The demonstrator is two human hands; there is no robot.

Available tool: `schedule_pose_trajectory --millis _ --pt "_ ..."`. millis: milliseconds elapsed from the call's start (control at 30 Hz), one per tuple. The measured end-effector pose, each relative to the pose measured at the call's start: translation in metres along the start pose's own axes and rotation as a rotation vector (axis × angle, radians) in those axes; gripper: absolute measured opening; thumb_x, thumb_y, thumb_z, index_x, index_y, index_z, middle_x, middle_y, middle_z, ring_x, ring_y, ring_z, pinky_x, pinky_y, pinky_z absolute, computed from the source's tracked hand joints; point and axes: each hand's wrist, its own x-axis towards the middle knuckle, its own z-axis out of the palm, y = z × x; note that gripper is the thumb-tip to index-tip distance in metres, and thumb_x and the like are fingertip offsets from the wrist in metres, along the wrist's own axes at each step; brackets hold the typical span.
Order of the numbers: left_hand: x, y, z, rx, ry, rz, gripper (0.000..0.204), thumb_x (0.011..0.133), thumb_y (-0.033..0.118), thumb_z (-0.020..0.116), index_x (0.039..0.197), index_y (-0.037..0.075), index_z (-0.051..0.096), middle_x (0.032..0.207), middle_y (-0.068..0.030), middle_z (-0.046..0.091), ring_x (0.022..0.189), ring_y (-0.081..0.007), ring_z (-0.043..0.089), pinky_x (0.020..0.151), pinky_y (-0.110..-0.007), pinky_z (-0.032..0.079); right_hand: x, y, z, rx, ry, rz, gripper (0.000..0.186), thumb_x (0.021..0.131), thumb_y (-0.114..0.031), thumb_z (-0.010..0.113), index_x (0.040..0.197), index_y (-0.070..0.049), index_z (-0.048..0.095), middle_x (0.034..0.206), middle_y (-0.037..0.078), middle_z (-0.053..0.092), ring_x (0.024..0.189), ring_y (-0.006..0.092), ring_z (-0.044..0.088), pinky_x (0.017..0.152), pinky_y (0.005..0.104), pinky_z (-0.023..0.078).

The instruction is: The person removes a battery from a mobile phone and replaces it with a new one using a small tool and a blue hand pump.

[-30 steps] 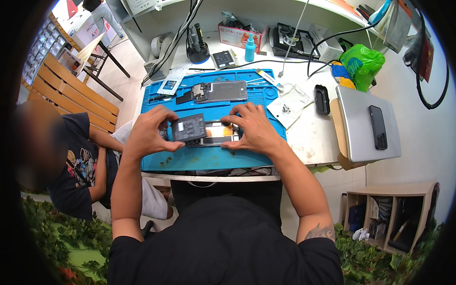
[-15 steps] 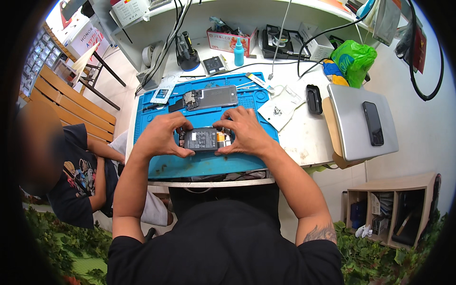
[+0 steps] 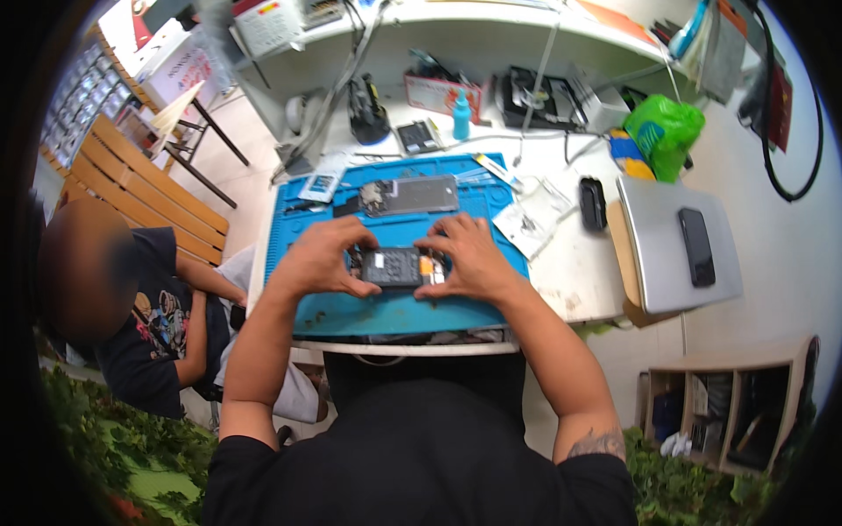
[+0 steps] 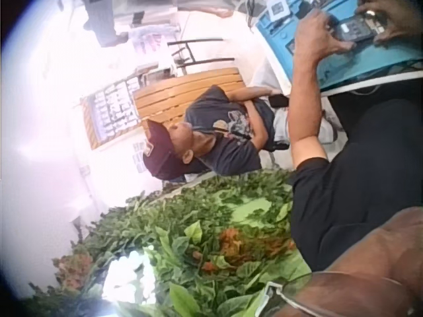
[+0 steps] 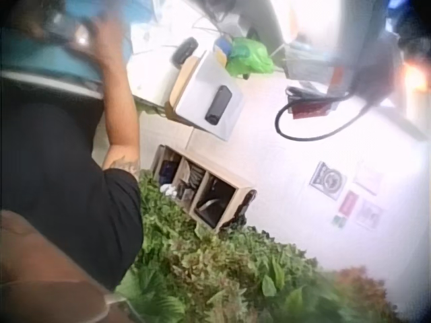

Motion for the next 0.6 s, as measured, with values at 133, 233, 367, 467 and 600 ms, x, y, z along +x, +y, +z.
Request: schedule_pose_trajectory --millis 133,233,367,467,600 --pt "-0.001 0.005 0.0 -0.006 -0.008 -0.035 0.062 0.062 0.039 0.103 0.11 0.008 0.079 0.107 -0.0101 0.075 0.099 -0.0315 0.076 0.087 -0.041 0.062 0.002 -0.007 -0.006 0.019 -0.018 0.011 0.087 0.066 -0.07 0.097 0.133 -0.017 0.082 0.13 0.006 0.066 0.128 0.029 0.054 0.108 0.0468 0.038" --pt "0.003 0.008 0.002 -0.001 -0.006 -0.025 0.06 0.063 0.038 0.103 0.108 0.007 0.08 0.104 -0.0096 0.075 0.097 -0.0306 0.076 0.086 -0.04 0.062 0.0 -0.006 -0.008 0.021 -0.015 0.014 0.089 0.065 -0.071 0.097 0.134 -0.017 0.082 0.131 0.005 0.066 0.129 0.0288 0.053 0.108 0.0469 0.038" --pt "0.006 0.008 0.005 -0.008 0.01 0.001 0.06 0.063 0.037 0.103 0.109 0.006 0.08 0.104 -0.0098 0.074 0.095 -0.0299 0.076 0.085 -0.04 0.062 0.0 -0.006 -0.009 0.027 -0.014 0.012 0.091 0.064 -0.072 0.096 0.134 -0.017 0.081 0.131 0.005 0.066 0.129 0.0288 0.053 0.108 0.0469 0.038" --pt "0.008 0.007 0.009 -0.023 0.014 0.012 0.06 0.063 0.037 0.103 0.109 0.007 0.08 0.104 -0.01 0.074 0.095 -0.0298 0.076 0.085 -0.04 0.062 0.001 -0.006 -0.008 0.026 -0.019 0.012 0.091 0.064 -0.072 0.096 0.135 -0.017 0.081 0.131 0.005 0.066 0.129 0.0289 0.053 0.108 0.047 0.038" --pt "0.012 0.01 0.012 -0.038 0.01 -0.002 0.06 0.062 0.036 0.104 0.109 0.007 0.08 0.105 -0.0101 0.074 0.096 -0.0304 0.076 0.086 -0.04 0.062 0.001 -0.006 -0.008 0.024 -0.019 0.014 0.09 0.064 -0.071 0.097 0.135 -0.017 0.081 0.131 0.005 0.066 0.129 0.0292 0.053 0.108 0.047 0.038"
